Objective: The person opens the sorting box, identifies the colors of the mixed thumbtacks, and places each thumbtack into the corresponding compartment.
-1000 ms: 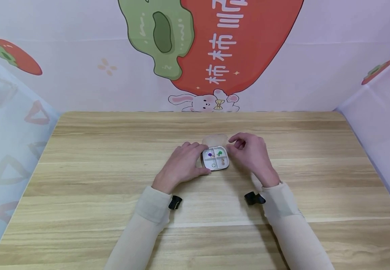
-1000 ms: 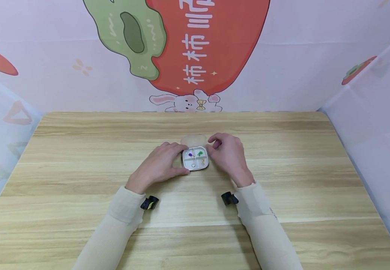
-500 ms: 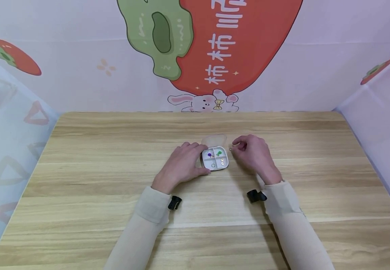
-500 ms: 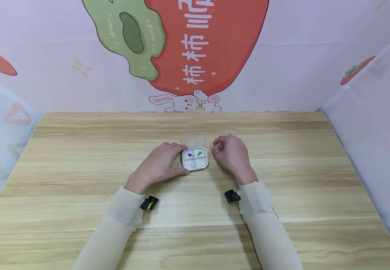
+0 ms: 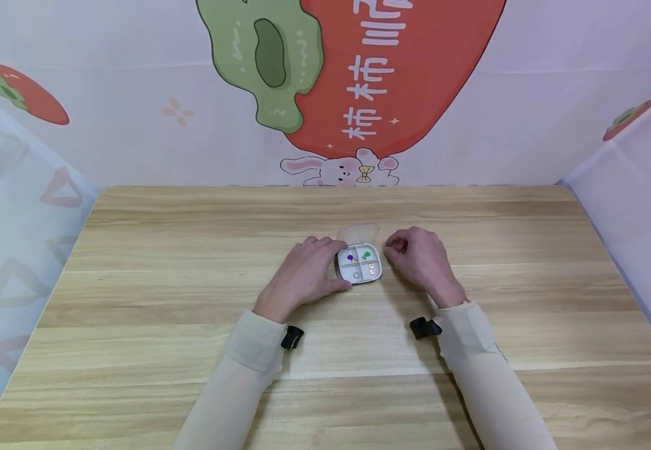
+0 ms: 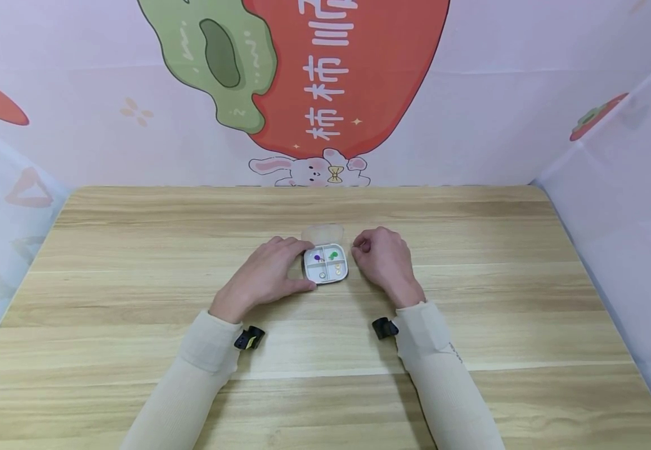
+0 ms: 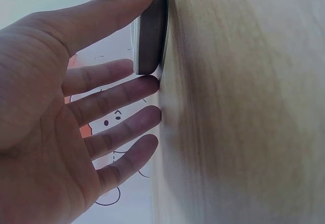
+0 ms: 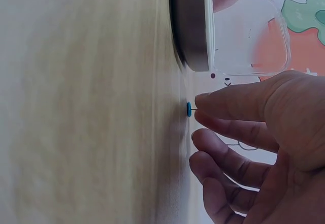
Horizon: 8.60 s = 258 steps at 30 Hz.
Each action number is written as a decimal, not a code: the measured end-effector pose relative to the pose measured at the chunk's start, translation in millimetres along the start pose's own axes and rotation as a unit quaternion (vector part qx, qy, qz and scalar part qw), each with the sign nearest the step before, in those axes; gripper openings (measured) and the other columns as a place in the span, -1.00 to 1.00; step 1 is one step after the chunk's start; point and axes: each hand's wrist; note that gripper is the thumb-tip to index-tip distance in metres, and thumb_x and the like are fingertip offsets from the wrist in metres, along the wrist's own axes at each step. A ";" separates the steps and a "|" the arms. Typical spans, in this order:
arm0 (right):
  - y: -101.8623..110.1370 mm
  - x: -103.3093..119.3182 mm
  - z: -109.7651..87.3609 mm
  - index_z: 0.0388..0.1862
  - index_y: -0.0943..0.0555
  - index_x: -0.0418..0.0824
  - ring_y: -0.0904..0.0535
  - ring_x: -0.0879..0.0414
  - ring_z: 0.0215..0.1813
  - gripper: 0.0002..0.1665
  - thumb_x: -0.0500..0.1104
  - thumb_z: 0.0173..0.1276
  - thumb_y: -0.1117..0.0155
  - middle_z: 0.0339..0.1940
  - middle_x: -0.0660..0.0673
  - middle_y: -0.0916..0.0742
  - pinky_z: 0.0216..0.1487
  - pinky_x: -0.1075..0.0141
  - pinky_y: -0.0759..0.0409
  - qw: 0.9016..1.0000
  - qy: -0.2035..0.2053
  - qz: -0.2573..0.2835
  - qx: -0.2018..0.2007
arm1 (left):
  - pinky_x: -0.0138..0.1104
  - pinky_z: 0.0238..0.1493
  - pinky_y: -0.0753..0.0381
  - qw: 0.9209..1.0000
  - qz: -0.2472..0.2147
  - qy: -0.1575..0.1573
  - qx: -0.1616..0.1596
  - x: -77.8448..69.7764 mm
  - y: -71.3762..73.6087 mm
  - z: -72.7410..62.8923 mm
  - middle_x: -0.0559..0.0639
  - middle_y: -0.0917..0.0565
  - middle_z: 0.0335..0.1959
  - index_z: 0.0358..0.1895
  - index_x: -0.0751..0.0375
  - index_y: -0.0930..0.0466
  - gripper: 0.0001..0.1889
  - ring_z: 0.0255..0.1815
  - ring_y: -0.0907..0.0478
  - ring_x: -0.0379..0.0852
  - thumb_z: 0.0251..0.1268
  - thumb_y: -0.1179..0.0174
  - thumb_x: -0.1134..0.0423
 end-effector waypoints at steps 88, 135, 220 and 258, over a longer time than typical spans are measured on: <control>1.6 32.7 -11.9 -0.28 -0.77 -0.21 -0.56 0.15 -0.29 -0.97 -0.29 0.36 -0.41 -0.35 0.01 -0.67 -0.23 0.25 -0.59 0.979 0.153 0.097 0.098 | -0.08 0.22 -0.44 1.000 0.001 -0.010 -0.002 2.1 -0.5 -0.8 0.00 -0.60 0.24 0.38 0.11 -0.49 -0.25 0.17 -0.46 0.01 0.16 -0.47 -0.13; -9.3 34.1 -10.3 -0.31 -0.76 -0.23 -0.55 0.21 -0.36 -0.95 -0.26 0.29 -0.48 -0.40 0.04 -0.66 -0.28 0.30 -0.57 0.980 0.177 0.008 0.087 | -0.09 0.21 -0.45 1.000 0.007 -0.009 -0.002 1.1 0.9 -0.3 0.00 -0.60 0.23 0.38 0.11 -0.49 -0.26 0.14 -0.47 0.01 0.17 -0.47 -0.12; 12.1 -0.9 2.7 0.33 -0.56 -0.23 -0.57 -0.10 -0.03 -0.43 0.13 0.58 -0.12 0.02 -0.21 -0.70 -0.01 0.10 -0.56 0.967 -0.008 0.236 0.092 | -0.04 0.25 -0.44 1.000 -0.021 0.006 -0.015 5.3 6.9 -1.3 -0.01 -0.63 0.14 0.26 0.14 -0.59 -0.28 0.12 -0.48 -0.01 0.03 -0.57 -0.10; 10.5 1.4 2.8 0.16 -0.63 -0.27 -0.55 -0.12 -0.07 -0.53 0.07 0.62 -0.08 -0.06 -0.24 -0.69 0.00 0.11 -0.51 0.967 0.000 0.235 0.098 | -0.06 0.14 -0.46 0.999 -0.010 0.041 -0.025 1.2 1.5 -0.3 0.02 -0.60 0.06 0.16 0.16 -0.69 -0.31 0.11 -0.46 0.05 -0.03 -0.58 -0.15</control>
Point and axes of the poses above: each hand's wrist, its own z-axis towards the middle knuckle, its own y-axis out of the back of the hand, x = y × z
